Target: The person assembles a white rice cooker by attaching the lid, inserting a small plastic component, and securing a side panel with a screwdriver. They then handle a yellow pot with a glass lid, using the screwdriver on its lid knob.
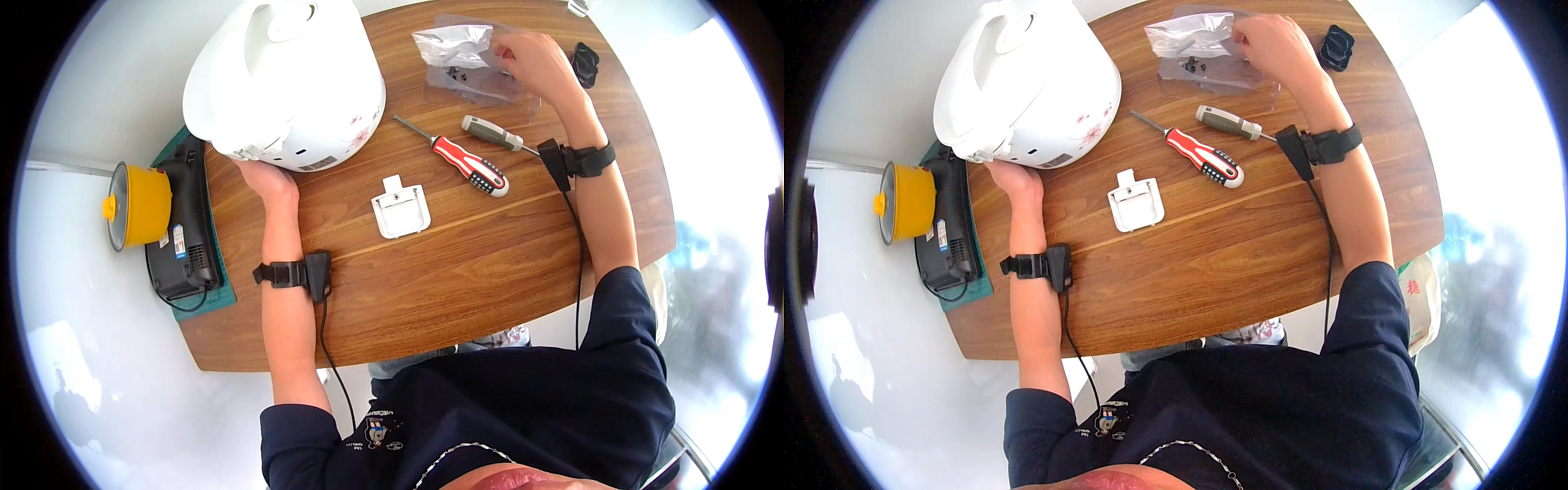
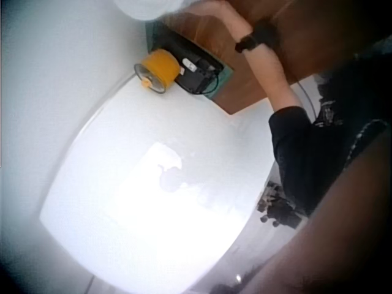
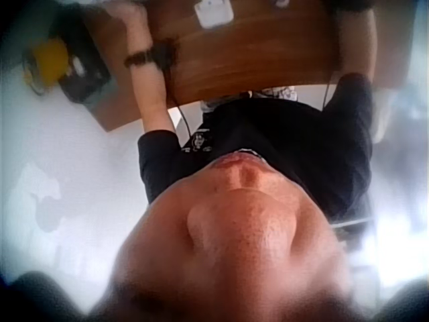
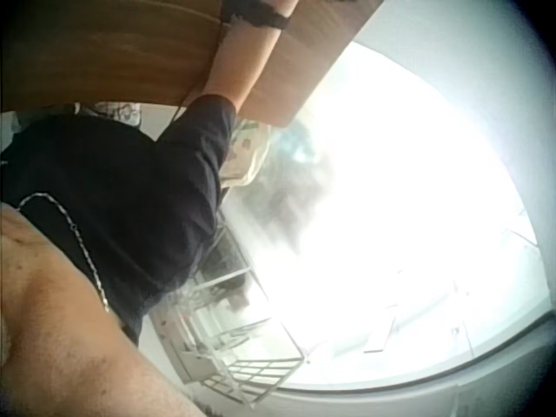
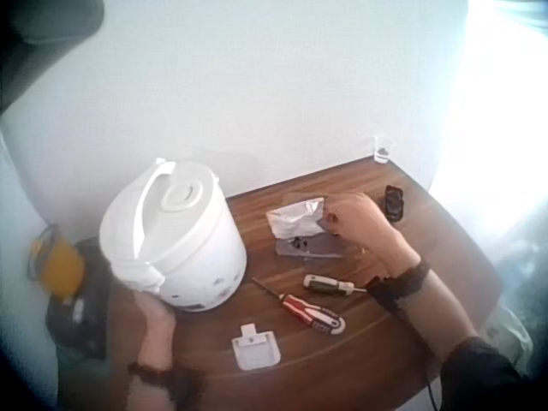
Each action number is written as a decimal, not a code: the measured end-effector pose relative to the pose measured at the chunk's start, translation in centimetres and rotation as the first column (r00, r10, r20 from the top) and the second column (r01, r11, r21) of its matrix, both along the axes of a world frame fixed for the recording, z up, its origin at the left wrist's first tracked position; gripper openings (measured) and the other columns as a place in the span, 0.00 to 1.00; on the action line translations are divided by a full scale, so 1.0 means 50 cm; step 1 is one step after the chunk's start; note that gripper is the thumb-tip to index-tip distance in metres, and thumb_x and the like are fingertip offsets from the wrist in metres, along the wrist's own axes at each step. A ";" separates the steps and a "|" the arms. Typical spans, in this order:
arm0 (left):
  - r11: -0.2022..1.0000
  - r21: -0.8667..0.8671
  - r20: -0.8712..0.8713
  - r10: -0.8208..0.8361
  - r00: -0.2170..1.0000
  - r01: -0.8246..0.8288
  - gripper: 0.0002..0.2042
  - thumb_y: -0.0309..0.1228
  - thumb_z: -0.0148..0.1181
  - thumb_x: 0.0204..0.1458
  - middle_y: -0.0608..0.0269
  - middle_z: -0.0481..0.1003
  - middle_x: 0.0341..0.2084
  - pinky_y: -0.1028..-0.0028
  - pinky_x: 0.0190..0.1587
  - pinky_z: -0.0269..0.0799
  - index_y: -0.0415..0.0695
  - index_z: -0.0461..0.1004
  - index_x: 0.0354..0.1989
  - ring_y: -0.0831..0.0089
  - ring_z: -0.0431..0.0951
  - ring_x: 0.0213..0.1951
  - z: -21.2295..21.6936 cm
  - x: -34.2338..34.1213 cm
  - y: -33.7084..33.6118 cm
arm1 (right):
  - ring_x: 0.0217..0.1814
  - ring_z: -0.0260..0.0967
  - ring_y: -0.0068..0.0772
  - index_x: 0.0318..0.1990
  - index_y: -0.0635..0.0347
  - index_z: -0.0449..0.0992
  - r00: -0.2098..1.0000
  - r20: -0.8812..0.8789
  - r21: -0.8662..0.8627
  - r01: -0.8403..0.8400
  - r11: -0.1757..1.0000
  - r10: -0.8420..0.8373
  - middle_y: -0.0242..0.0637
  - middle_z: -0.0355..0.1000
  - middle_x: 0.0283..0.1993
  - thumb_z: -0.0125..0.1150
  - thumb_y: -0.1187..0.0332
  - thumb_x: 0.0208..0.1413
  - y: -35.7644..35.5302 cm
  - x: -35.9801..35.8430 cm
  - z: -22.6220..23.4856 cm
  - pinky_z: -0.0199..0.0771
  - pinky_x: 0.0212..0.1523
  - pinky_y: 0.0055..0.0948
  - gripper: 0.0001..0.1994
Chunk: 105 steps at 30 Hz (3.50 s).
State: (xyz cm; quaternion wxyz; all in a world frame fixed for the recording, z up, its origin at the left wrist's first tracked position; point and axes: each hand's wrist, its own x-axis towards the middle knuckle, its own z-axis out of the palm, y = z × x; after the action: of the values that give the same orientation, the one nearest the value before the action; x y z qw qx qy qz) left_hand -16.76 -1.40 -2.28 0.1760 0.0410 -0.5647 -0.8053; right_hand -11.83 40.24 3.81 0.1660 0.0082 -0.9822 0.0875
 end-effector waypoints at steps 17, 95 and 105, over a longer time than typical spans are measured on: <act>1.000 -0.013 -0.013 -0.002 1.000 0.002 0.29 0.49 0.37 0.73 0.61 0.59 0.73 0.61 0.73 0.55 0.46 0.53 0.75 0.62 0.60 0.71 0.005 0.001 0.003 | 0.47 0.77 0.52 0.45 0.59 0.83 0.982 -0.160 -0.022 -0.101 0.995 0.096 0.47 0.79 0.45 0.58 0.76 0.57 -0.029 0.012 0.021 0.76 0.49 0.45 0.11; 0.343 -0.882 0.004 -0.679 0.734 0.322 0.22 0.33 0.75 0.49 0.57 0.81 0.41 0.66 0.46 0.76 0.41 0.76 0.51 0.64 0.80 0.44 0.154 0.252 0.066 | 0.46 0.79 0.31 0.55 0.71 0.73 0.960 -0.219 -0.975 -0.219 -0.018 0.174 0.39 0.77 0.43 0.58 0.74 0.67 -0.323 0.109 0.041 0.81 0.51 0.28 0.13; 0.401 -0.453 -0.891 -0.241 0.386 -0.796 0.27 0.27 0.83 0.35 0.66 0.71 0.47 0.76 0.37 0.65 0.57 0.81 0.48 0.70 0.66 0.39 0.128 0.171 -0.050 | 0.41 0.79 0.25 0.48 0.68 0.75 0.942 -0.219 -0.963 -0.251 0.101 0.255 0.35 0.77 0.38 0.57 0.78 0.67 -0.416 0.139 -0.061 0.79 0.45 0.24 0.06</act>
State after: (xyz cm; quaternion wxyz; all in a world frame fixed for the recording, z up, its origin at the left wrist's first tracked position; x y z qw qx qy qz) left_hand -8.20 -3.91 4.12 0.5957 -0.3564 -0.6817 -0.2311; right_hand -4.90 19.43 0.77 0.1118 0.0658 -0.6709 0.7301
